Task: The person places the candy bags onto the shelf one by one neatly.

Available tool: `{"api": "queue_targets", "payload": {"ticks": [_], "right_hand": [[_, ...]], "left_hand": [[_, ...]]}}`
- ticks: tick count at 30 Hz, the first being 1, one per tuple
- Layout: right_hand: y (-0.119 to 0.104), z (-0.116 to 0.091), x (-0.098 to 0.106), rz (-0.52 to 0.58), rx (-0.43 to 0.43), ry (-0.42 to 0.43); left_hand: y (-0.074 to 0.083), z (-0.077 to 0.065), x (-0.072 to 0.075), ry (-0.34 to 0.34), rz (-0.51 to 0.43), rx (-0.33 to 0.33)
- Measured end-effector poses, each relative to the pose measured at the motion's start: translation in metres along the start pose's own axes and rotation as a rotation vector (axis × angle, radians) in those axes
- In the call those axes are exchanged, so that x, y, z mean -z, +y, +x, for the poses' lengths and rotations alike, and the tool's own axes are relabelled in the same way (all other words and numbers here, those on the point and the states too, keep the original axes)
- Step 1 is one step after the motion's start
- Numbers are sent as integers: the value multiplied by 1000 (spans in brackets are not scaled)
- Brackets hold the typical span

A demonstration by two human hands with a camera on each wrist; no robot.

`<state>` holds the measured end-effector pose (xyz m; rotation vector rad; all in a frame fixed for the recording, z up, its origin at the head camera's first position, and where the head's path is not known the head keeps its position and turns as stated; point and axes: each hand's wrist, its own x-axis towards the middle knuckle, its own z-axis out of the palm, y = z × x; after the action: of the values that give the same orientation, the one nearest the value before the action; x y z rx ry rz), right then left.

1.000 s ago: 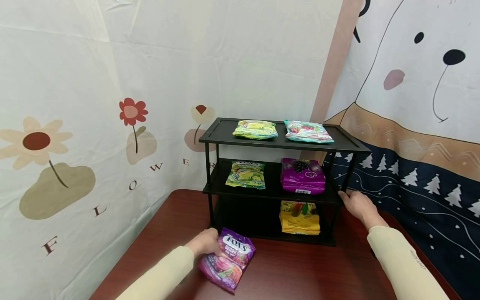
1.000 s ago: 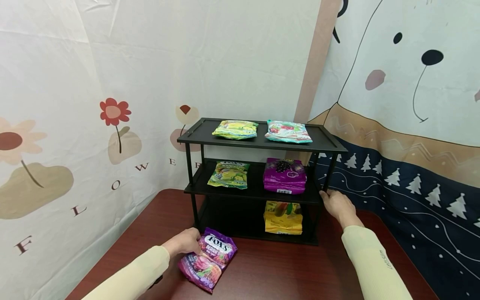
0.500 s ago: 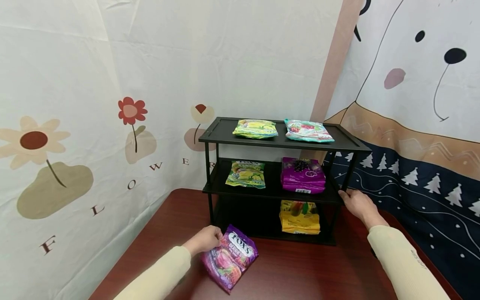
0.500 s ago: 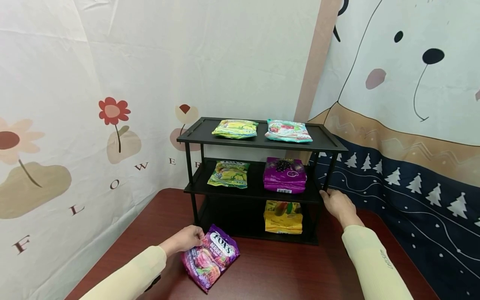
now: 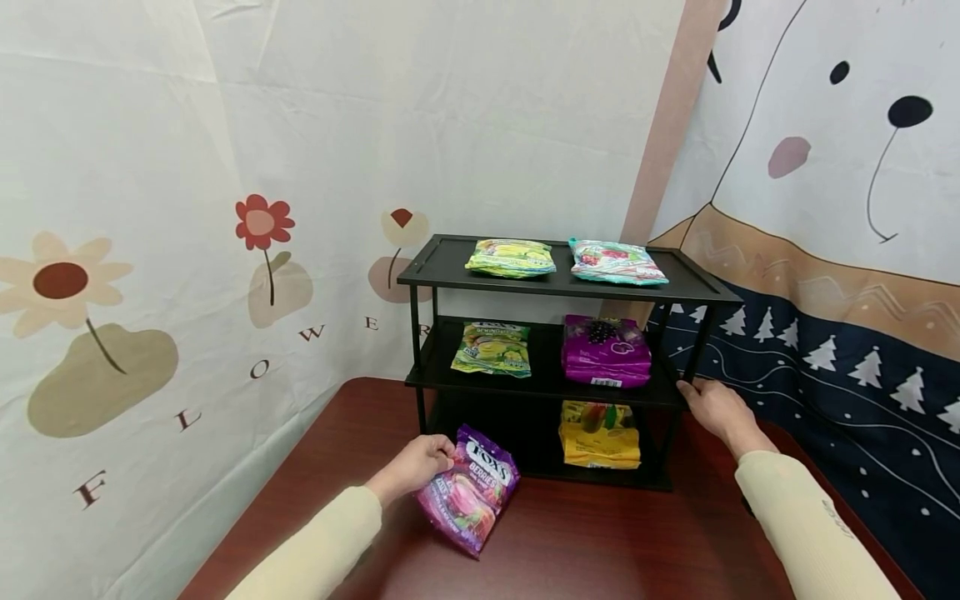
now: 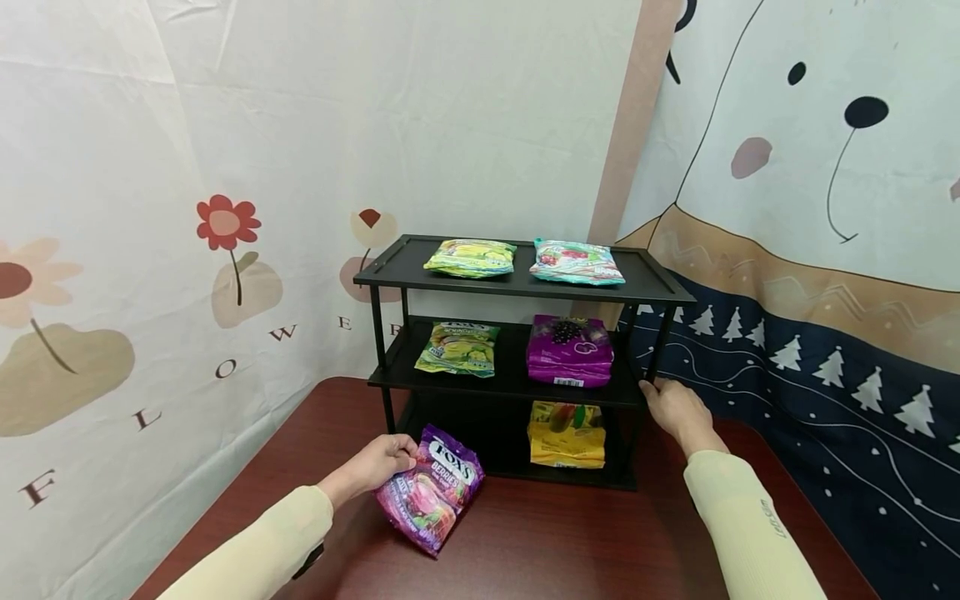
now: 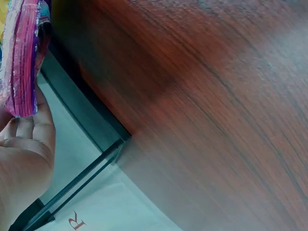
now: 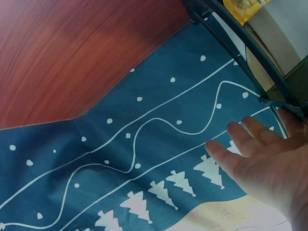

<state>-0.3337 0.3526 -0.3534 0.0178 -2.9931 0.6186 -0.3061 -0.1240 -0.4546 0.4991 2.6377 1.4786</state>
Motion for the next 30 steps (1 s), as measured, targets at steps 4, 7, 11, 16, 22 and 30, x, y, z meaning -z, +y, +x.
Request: {"api": "queue_targets", "payload": {"ticks": [4,7,11,16,22,30], "right_hand": [[1,1,-1,1,3,2],[1,0,-1,5,3,-2],[1,0,-1,12,7,-2],[0,-1,0,11,8,-8],[-2,-2,0,13,-2,-23],[-1,-3,1,8,18,-1]], "left_hand": [[2,5,-3,24,-97,-24],[5,10,-7,44,-176,-14],[9,15,-12,92,-238,19],[8,23,-17,148,-290,62],[-3,31,-22,115,-324,143],[-10,28,-21,110,-15,86]]}}
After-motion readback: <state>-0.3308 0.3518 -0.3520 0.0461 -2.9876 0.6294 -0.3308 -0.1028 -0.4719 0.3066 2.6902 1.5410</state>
